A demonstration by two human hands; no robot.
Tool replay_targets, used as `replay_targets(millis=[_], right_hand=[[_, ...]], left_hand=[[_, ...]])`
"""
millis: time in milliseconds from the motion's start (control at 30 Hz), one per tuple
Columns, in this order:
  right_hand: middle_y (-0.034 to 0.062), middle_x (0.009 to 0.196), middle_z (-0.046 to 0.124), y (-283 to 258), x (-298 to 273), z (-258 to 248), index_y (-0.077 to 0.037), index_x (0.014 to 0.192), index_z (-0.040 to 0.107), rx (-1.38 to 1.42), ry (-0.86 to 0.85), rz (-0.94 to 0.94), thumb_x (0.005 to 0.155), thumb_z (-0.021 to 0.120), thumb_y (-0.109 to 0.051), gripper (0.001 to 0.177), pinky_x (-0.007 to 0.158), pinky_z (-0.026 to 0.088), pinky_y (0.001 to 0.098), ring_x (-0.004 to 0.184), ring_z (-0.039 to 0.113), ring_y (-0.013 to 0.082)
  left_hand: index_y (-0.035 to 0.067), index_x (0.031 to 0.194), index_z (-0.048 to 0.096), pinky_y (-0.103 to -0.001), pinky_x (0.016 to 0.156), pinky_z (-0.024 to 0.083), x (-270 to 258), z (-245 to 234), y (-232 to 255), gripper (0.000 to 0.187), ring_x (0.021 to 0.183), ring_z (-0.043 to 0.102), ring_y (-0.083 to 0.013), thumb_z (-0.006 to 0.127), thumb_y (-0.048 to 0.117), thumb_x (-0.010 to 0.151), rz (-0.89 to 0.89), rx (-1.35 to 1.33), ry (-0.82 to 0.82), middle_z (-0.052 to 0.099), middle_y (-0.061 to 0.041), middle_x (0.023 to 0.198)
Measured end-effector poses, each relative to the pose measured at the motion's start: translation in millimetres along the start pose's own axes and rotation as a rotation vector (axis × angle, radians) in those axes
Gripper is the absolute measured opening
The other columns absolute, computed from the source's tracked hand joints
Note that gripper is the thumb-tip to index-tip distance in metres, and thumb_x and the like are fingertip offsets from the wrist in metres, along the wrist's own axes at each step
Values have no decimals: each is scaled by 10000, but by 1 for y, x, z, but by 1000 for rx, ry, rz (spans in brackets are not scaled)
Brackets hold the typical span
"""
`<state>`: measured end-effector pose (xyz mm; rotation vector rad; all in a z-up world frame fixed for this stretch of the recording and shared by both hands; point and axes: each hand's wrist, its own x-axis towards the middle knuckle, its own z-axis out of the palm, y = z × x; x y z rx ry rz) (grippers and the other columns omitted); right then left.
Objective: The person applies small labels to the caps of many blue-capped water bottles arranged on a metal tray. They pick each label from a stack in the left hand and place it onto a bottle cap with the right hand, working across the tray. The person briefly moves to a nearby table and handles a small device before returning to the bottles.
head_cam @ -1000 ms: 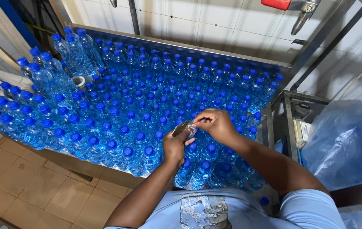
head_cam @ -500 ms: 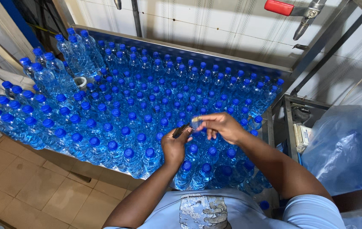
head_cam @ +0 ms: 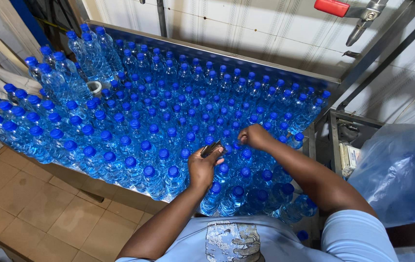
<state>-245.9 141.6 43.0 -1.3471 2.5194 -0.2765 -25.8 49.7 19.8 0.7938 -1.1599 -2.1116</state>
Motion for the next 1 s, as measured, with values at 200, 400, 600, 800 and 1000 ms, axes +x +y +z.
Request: replay_targets(millis=[200,400,600,800,1000], right_hand=[[98,1063,860,-8,-2,6,-119,1092,846,227,19,-86,909,902,-113,191,900,647,441,1005,821,312],[157,1262,778,-1,0,-15,-112,1215,800,-24,44,-699,958,820,-179,267,1089,575,545,1259,718,432],[234,1167,777,0,4,-8,-10,1223,780,-13,-165,-735,876,885,-55,365,1039,611,589,1151,744,473],[104,1128,737,2,14,2,-119,1234,754,-122,-170,-737,943,859,-310,364,943,668,492,1054,787,356],[190,1300,778,-5,2,-15,-133,1403,733,-51,-267,-472,938,794,8,490,1062,645,558,1182,792,399]], left_hand=[[-98,1080,842,-431,760,752,4,-4,-7,243,933,833,-329,937,3,880,1,4,-3,840,-281,1037],[-104,1086,836,-435,790,742,-1,-8,0,254,953,829,-319,934,0,875,12,-11,4,838,-284,1037],[-113,1070,834,-425,799,741,0,-10,-6,233,954,829,-302,919,-15,877,31,-38,-5,841,-268,1034],[-108,1087,835,-434,784,744,-1,-9,-4,261,935,830,-308,935,-7,869,1,-41,2,840,-267,1038],[-90,1157,813,-406,799,746,1,-4,-1,305,956,803,-251,916,-16,880,-49,-100,20,829,-208,1077]])
